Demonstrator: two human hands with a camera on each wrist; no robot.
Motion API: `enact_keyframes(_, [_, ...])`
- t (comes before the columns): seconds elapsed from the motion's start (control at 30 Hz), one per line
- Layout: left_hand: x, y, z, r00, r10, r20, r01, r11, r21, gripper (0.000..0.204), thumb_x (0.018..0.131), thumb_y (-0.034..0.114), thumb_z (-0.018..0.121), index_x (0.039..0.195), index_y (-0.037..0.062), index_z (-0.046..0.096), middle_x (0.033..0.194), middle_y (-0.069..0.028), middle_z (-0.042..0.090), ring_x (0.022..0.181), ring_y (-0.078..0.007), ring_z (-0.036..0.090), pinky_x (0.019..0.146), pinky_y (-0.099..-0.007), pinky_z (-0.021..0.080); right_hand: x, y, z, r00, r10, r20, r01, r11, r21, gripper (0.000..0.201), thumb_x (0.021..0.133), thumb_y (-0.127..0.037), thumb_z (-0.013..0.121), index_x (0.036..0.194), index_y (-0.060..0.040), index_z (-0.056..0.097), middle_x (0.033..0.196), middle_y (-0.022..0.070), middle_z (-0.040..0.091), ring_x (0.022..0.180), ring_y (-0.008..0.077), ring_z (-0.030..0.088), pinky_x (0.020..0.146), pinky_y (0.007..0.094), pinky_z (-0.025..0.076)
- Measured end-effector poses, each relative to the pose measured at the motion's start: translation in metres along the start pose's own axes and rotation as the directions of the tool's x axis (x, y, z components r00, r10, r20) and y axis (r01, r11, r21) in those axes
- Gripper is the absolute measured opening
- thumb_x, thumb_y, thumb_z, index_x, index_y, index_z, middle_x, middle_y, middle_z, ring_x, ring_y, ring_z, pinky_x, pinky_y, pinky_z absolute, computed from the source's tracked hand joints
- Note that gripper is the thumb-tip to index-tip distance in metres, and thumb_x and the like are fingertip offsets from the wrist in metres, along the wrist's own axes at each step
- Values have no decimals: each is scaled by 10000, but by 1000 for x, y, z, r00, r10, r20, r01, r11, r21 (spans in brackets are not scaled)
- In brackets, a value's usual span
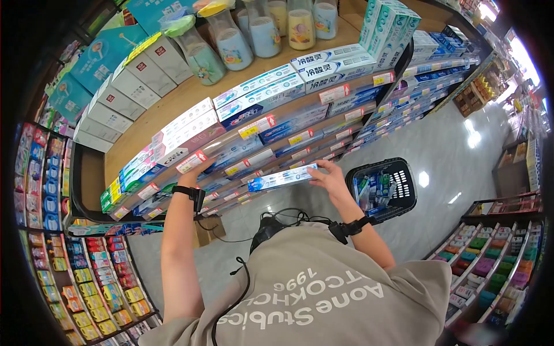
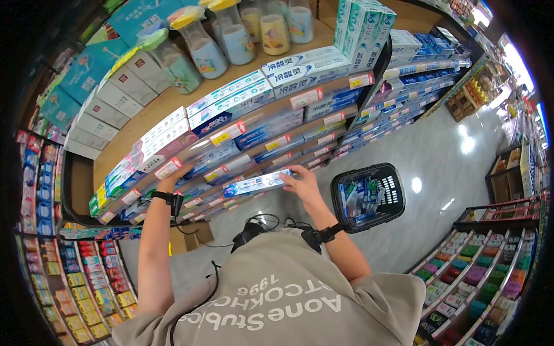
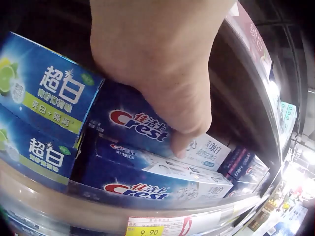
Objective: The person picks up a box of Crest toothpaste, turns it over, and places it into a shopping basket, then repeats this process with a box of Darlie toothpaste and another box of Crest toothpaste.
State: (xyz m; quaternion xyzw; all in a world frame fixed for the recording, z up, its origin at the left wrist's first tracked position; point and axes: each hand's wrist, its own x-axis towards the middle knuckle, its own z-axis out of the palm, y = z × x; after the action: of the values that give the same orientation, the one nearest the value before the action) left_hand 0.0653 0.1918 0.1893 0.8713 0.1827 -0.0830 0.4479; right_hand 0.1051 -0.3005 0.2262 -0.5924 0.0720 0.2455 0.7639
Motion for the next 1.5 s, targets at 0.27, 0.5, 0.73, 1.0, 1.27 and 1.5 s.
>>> enact_keyframes(0.27, [-32, 60, 2, 995, -8, -98, 37, 953, 301, 522, 1027, 459, 572, 1346, 47, 603, 1338, -164, 630, 1235, -318, 588, 1051, -408, 467, 1, -4, 22, 999, -32, -24, 32, 999, -12, 394, 896, -157, 801, 1209, 24, 648, 1130, 102, 664, 973, 186, 680, 793, 304, 604])
enact_keyframes(0.5, [-32, 61, 16, 883, 455, -117, -253, 671, 697, 544, 994, 527, 593, 1175, 24, 695, 1067, -219, 720, 1003, -415, 680, 894, -462, 530, 17, -3, 65, 996, -69, -59, 76, 990, 122, 365, 899, -141, 802, 1194, 6, 646, 1178, 79, 584, 999, 178, 660, 794, 299, 610])
enact_keyframes(0.73, [-90, 125, -4, 986, 164, 33, -151, 784, 602, 743, 919, 688, 603, 1282, 39, 616, 1167, -205, 705, 1108, -406, 665, 925, -457, 531, 45, 11, 125, 989, -133, -63, 139, 985, 100, 453, 880, -150, 827, 1204, -14, 541, 1145, 70, 556, 1008, 192, 652, 860, 331, 608])
enact_keyframes(1.0, [-75, 111, 1, 999, -10, 33, -14, 745, 667, 786, 874, 713, 641, 1251, 23, 629, 1149, -216, 714, 1099, -398, 675, 908, -479, 544, 72, 27, 150, 998, -64, -20, 66, 978, 198, 427, 881, -186, 833, 1102, -32, 501, 1113, 88, 548, 990, 186, 632, 785, 284, 597])
enact_keyframes(1.27, [-54, 121, 2, 975, -175, 137, 86, 865, 494, 835, 865, 712, 642, 1094, -88, 710, 1085, -231, 742, 1055, -340, 701, 889, -424, 537, 71, 22, 151, 996, -82, -17, 84, 973, 215, 383, 944, -183, 754, 1249, 23, 650, 1118, 57, 640, 986, 140, 614, 873, 292, 533])
enact_keyframes(1.5, [-33, 87, 14, 958, -237, 163, 173, 927, 333, 817, 876, 679, 653, 1124, -98, 707, 1125, -243, 735, 1066, -328, 685, 936, -403, 502, 75, 27, 143, 991, -136, 15, 129, 963, 237, 335, 961, -134, 705, 1253, 31, 688, 1060, 27, 677, 947, 108, 559, 807, 253, 441])
